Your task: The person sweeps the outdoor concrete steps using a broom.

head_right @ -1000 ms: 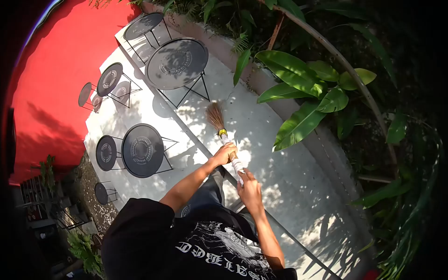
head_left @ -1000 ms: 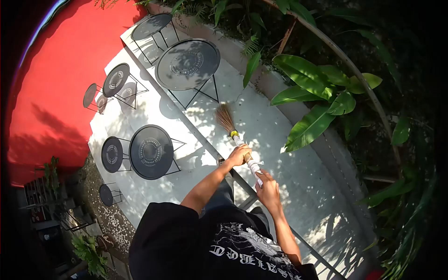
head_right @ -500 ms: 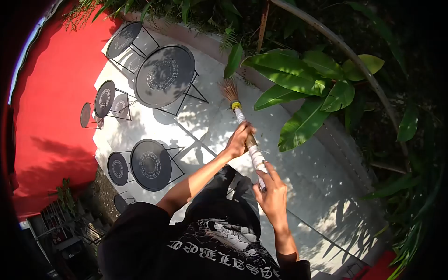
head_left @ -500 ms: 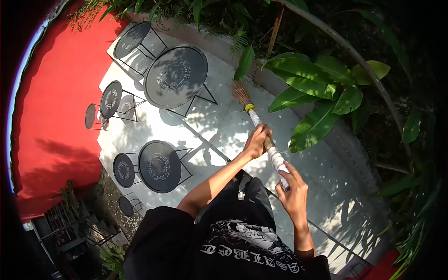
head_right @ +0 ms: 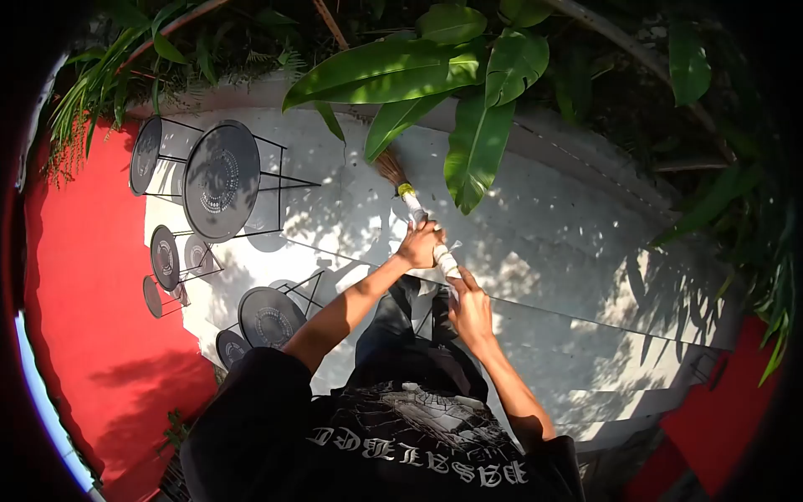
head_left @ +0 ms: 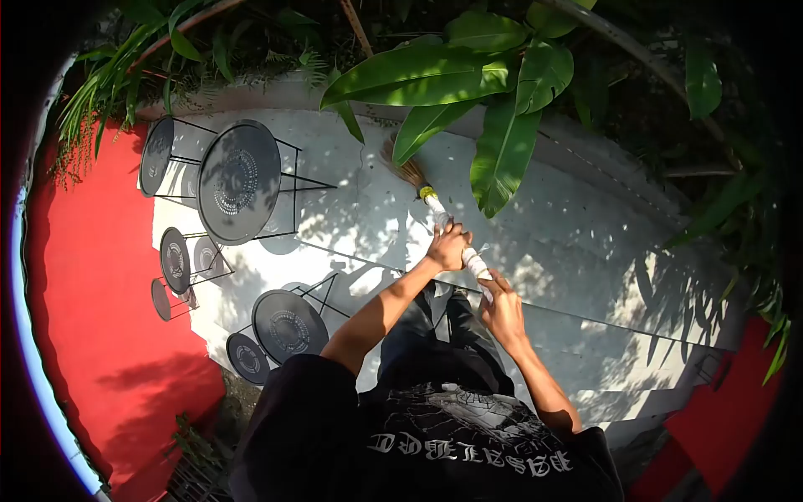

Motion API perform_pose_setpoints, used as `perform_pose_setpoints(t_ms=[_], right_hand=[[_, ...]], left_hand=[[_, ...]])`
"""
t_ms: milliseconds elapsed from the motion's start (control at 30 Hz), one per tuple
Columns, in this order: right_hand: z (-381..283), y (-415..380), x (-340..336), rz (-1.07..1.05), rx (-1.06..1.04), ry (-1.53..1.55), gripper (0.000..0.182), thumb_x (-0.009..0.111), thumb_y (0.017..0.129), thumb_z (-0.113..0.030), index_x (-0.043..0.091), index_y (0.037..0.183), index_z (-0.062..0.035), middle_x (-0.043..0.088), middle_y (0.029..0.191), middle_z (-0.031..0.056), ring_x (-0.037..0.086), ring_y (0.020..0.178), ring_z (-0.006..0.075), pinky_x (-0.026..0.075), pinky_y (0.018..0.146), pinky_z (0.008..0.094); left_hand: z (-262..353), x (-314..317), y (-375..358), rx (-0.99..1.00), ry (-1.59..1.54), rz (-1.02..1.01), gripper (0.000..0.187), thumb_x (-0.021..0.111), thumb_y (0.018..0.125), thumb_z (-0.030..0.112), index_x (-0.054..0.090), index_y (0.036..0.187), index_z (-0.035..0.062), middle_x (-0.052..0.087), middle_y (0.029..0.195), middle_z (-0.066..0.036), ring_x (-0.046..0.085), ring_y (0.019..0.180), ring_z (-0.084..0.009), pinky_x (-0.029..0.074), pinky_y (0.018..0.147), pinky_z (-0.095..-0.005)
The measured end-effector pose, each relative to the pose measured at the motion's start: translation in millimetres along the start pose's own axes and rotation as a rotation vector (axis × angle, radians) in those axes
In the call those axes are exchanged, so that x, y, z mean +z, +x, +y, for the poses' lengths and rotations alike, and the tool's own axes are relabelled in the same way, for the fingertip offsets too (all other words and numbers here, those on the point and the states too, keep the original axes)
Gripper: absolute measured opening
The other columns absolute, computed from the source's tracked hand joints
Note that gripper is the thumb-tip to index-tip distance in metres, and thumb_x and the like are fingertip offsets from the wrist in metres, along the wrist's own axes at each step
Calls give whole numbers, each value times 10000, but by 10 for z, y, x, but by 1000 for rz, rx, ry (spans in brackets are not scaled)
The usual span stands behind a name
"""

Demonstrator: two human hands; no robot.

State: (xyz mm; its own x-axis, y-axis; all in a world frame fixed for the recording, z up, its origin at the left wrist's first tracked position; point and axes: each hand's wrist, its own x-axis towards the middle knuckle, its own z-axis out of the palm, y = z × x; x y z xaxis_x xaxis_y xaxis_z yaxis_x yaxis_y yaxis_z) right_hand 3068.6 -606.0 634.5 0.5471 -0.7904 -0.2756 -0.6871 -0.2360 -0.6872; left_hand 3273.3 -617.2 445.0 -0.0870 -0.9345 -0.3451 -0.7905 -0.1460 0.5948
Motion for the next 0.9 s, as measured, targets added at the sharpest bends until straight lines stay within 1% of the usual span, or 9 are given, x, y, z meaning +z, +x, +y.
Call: perform_pose_setpoints(t_ms=[67,167,300,500,633,700,767,800,900], right_hand=[[10,-712,-465,-36,138,-45,408,688,811,57,725,1211,-17,615,1433,255,690,1120,474,585,943,491],[-72,-1531,-992,29,168,-52,391,707,813,61,747,1193,-23,626,1426,247,688,1163,459,587,961,472],[-365,-1771,-1391,36,215,55,432,732,784,91,750,1197,-31,637,1423,223,683,1196,441,579,989,458],[62,-812,-379,119,-35,115,439,713,798,98,719,1224,-8,599,1461,224,678,1162,453,569,985,485],[312,-235,308,32,-22,-121,545,720,713,87,694,1243,-38,553,1468,216,716,1019,406,621,878,475],[454,-587,80,107,75,63,543,678,723,101,693,1252,-25,611,1396,207,722,921,429,603,850,503],[487,-1163,-360,163,192,158,483,652,730,110,724,1196,6,637,1404,223,670,1135,463,553,970,507],[425,-1479,-590,177,226,77,473,649,710,120,735,1163,15,656,1382,212,673,1122,464,554,962,502],[312,-2326,-1158,183,356,-48,425,610,704,120,776,1080,11,685,1342,200,721,942,449,582,847,499]], left_hand=[[765,285,-301,93,-148,-74,506,741,779,216,645,1257,82,527,1399,-222,242,1532,-547,257,1140,-807],[1568,438,-660,311,-79,-87,447,738,760,136,665,1194,56,637,1197,-107,467,1353,-390,260,1147,-716],[1964,69,-863,329,2,-80,381,749,785,163,668,1143,60,643,1170,-95,509,1275,-321,330,1099,-654],[702,9,-343,236,-77,257,283,753,828,196,665,1071,80,647,1138,-106,542,1245,-348,436,1056,-586],[-455,304,359,315,88,-63,325,797,766,277,677,1024,120,704,1098,-86,566,1273,-375,488,989,-546],[75,382,296,311,78,-170,303,772,779,262,672,1029,122,701,1134,-82,570,1281,-383,447,1062,-598],[737,740,-15,364,55,-74,329,767,769,237,664,1073,164,694,1146,-62,551,1265,-371,412,951,-694],[1329,570,-165,339,6,-299,338,786,751,160,662,1065,136,643,1094,-124,568,1216,-388,461,986,-525],[2007,1385,-538,618,-378,-239,537,757,716,48,568,1217,86,645,1065,-153,564,1117,-399,473,931,-509]])
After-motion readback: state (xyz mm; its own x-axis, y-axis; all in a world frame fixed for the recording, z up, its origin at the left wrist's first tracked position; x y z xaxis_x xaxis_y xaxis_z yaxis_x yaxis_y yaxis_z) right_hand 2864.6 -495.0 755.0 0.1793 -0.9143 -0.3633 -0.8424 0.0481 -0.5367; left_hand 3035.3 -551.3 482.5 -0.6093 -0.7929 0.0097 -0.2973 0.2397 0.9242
